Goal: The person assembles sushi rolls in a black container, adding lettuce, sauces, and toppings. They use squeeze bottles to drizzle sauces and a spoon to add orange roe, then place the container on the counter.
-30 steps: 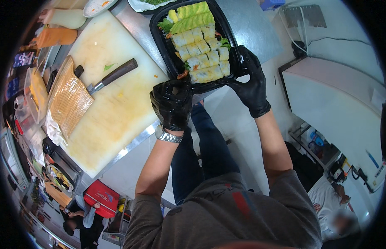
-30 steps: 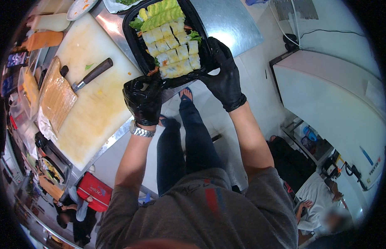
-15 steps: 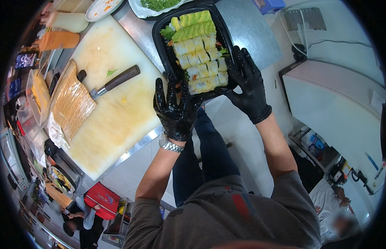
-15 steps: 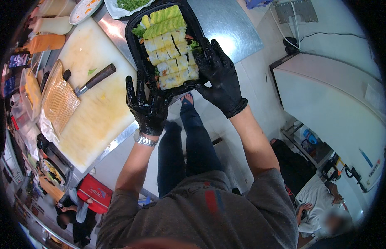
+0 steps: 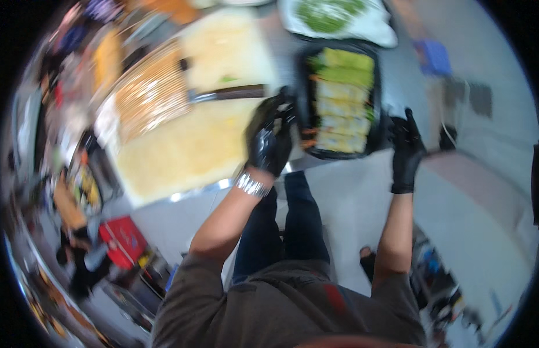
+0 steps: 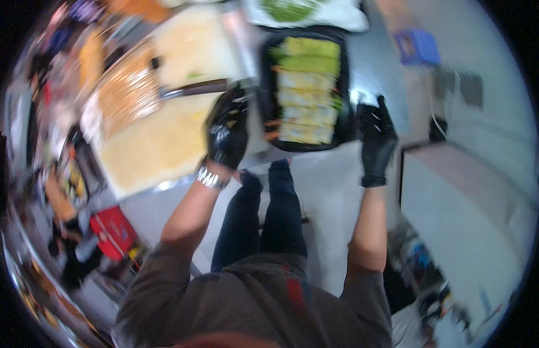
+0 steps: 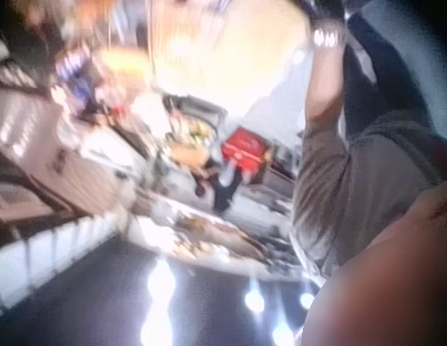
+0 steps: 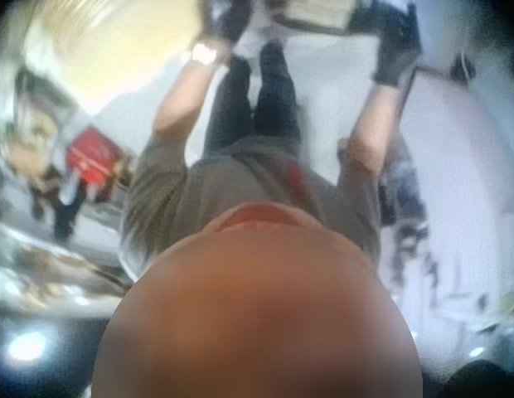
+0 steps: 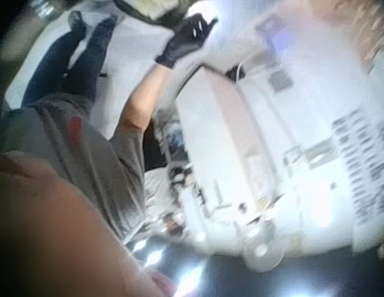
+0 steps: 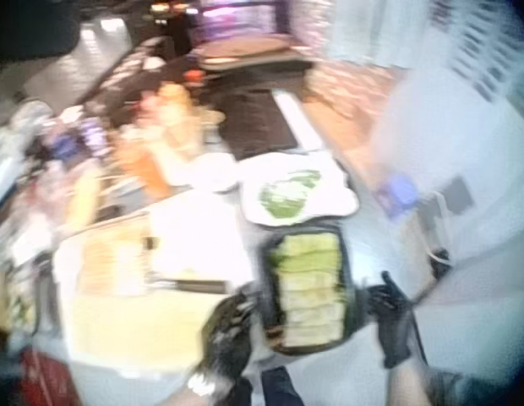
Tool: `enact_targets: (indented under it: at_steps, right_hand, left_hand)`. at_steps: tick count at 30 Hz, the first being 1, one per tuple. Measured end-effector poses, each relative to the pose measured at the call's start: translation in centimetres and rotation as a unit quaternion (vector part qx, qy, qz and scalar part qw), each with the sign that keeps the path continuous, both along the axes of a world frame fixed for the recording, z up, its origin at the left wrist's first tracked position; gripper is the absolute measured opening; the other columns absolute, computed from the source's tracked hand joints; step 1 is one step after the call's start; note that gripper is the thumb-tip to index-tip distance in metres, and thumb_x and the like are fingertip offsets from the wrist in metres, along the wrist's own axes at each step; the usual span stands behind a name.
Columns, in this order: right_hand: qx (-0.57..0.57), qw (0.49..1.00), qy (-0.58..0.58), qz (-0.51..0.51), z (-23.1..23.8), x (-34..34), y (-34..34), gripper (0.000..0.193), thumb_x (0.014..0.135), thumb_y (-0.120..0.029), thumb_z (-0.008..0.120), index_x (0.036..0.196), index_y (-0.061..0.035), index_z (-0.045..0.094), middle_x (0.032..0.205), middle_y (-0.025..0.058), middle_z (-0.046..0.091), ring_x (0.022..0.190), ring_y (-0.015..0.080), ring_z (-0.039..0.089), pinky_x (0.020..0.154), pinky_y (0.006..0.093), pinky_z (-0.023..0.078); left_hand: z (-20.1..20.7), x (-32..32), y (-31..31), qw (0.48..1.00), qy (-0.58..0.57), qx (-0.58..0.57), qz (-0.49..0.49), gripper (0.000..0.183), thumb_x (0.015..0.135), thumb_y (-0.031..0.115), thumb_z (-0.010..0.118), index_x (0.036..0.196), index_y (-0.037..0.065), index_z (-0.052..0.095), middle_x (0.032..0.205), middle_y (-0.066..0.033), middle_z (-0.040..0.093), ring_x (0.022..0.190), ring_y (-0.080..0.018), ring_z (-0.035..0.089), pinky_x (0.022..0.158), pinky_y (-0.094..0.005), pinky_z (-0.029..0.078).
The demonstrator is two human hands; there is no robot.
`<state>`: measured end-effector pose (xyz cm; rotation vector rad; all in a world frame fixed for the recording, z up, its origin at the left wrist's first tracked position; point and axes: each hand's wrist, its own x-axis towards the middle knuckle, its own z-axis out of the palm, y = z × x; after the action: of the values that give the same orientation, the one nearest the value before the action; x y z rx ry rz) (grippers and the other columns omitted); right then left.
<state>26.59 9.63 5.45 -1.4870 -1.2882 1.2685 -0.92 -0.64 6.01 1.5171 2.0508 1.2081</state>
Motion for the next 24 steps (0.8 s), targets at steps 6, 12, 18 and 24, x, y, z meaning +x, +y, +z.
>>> enact_targets:
  at_steps: [6, 12, 18, 24]
  right_hand:
    - [-0.115, 0.959, -0.164, 0.199, -1.1, -2.1, 4.8, 0.045, 0.093, -0.021, 0.071, 0.121, 0.0126, 0.064, 0.103, 0.0093, 0.070, 0.090, 0.0123, 0.057, 0.081, 0.0296, 0.049]
    - [-0.083, 0.966, -0.185, 0.158, 0.3, 0.8, 3.9, 0.034, 0.089, 0.000, 0.065, 0.122, 0.0114, 0.064, 0.107, 0.0174, 0.072, 0.094, 0.0185, 0.066, 0.086, 0.0324, 0.053]
    - [0.048, 0.900, -0.269, 0.340, 6.9, -3.4, 5.6, 0.037, 0.090, -0.003, 0.067, 0.124, 0.0109, 0.063, 0.115, 0.0220, 0.071, 0.102, 0.0226, 0.068, 0.092, 0.0348, 0.052]
    - [0.051, 0.786, -0.162, 0.594, 6.2, -26.5, -1.0, 0.030, 0.094, -0.009, 0.062, 0.120, 0.0057, 0.067, 0.112, 0.0216, 0.072, 0.103, 0.0243, 0.069, 0.093, 0.0348, 0.052]
  left_hand:
    - [-2.8, -0.6, 5.2, 0.945, -0.024, -0.326, -0.015, 0.031, 0.092, 0.033, 0.059, 0.102, 0.005, 0.069, 0.096, -0.0199, 0.072, 0.091, -0.0358, 0.069, 0.081, -0.0475, 0.053]
    - [-3.2, 4.1, 2.9, 0.961, -0.085, -0.264, -0.005, 0.030, 0.089, 0.026, 0.057, 0.112, 0.011, 0.068, 0.106, -0.0176, 0.071, 0.099, -0.0345, 0.068, 0.088, -0.0459, 0.053]
    - [0.9, 4.8, -7.4, 0.927, -0.348, -0.129, 0.051, 0.026, 0.090, 0.012, 0.063, 0.113, 0.001, 0.066, 0.105, -0.0152, 0.072, 0.096, -0.0277, 0.070, 0.077, -0.0398, 0.057]
    - [3.4, -2.8, -19.3, 0.883, -0.420, 0.003, 0.209, 0.020, 0.095, 0.003, 0.055, 0.110, 0.002, 0.067, 0.096, -0.0093, 0.074, 0.080, -0.0169, 0.071, 0.061, -0.0275, 0.056]
